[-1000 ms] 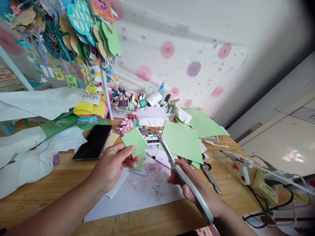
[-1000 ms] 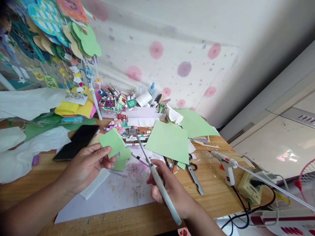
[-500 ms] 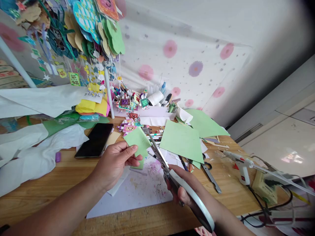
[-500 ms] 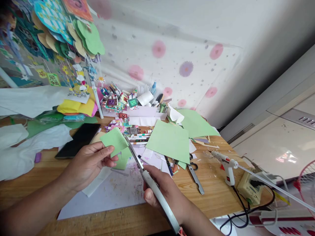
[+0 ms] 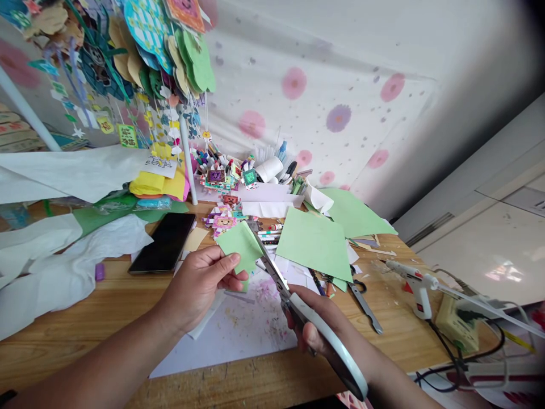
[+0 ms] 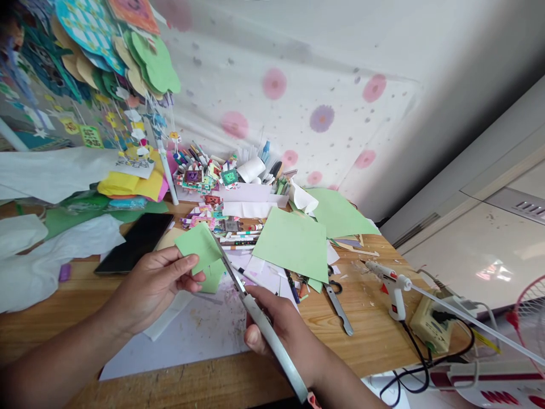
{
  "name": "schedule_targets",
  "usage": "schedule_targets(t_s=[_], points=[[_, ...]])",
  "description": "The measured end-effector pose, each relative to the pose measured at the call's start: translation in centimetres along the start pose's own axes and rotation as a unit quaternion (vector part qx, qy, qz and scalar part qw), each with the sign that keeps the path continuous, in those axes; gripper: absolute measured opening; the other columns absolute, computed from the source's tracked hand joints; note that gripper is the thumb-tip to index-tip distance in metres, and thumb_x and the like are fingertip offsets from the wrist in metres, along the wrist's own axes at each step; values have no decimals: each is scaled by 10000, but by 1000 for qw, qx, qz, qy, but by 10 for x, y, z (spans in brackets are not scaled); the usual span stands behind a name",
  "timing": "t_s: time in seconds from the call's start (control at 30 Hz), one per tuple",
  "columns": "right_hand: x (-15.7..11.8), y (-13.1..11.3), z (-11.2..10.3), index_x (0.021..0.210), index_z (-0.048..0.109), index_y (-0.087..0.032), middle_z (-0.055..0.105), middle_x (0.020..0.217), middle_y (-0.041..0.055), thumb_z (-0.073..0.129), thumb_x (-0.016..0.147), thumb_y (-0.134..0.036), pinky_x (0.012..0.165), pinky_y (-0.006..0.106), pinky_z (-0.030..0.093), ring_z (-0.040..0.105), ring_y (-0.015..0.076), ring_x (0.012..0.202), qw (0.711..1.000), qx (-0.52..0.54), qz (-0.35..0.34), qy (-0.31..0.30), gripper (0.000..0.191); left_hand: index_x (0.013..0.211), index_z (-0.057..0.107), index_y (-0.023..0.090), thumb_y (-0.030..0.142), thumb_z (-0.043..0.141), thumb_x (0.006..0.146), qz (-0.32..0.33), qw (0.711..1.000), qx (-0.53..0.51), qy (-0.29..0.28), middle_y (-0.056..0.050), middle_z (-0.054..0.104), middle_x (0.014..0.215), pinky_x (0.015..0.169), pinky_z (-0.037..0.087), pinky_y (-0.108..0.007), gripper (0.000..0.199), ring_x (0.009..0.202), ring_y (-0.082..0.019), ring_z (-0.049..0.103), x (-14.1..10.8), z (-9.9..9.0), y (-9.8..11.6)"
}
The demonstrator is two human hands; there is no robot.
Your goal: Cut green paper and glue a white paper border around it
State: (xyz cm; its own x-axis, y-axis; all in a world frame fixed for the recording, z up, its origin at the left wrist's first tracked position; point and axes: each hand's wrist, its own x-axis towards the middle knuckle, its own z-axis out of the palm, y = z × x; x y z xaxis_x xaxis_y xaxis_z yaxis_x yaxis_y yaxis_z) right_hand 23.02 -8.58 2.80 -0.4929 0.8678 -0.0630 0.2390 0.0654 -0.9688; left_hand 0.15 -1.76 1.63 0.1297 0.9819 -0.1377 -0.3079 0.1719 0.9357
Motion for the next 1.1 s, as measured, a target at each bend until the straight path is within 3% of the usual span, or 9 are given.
schedule_targets(t_s=[0.27,0.57,0.7,0.9,1.1], points=[[2,3,0,1194,539,-207,508,786,12,510,807,-716,528,243,390,490,141,614,1000,8,5,2,640,619,630,132,375,816,617,-6,1000,9,-3,3,668,540,471,531,-192,306,514,-133,653,-1,-1,-2],[5,28,6,1238,522,-207,423,689,-51,620,766,-673,439,208,336,384,78,483,997,49,42,39,671,600,594,132,376,836,579,-19,1000,-13,-4,-23,681,528,464,512,-184,345,479,-122,631,-1,2,0],[4,29,6,1271,491,-197,428,729,-27,597,791,-663,559,243,373,400,123,623,998,-23,-6,64,677,596,570,145,382,838,582,-33,999,-29,-11,-22,683,528,464,508,-188,358,467,-119,620,-1,0,0],[3,20,6,1392,303,-201,470,860,31,445,873,-670,711,322,442,441,172,754,999,-34,-36,7,713,632,599,143,387,829,592,-45,998,-26,-27,-25,691,531,462,507,-195,338,426,-102,585,-3,0,-1],[8,20,7,1365,346,-170,467,803,18,430,865,-693,651,306,406,426,162,695,998,-51,-30,18,728,641,599,148,397,817,601,-53,998,-19,-33,-21,689,526,469,509,-202,334,416,-100,575,-5,2,-1]])
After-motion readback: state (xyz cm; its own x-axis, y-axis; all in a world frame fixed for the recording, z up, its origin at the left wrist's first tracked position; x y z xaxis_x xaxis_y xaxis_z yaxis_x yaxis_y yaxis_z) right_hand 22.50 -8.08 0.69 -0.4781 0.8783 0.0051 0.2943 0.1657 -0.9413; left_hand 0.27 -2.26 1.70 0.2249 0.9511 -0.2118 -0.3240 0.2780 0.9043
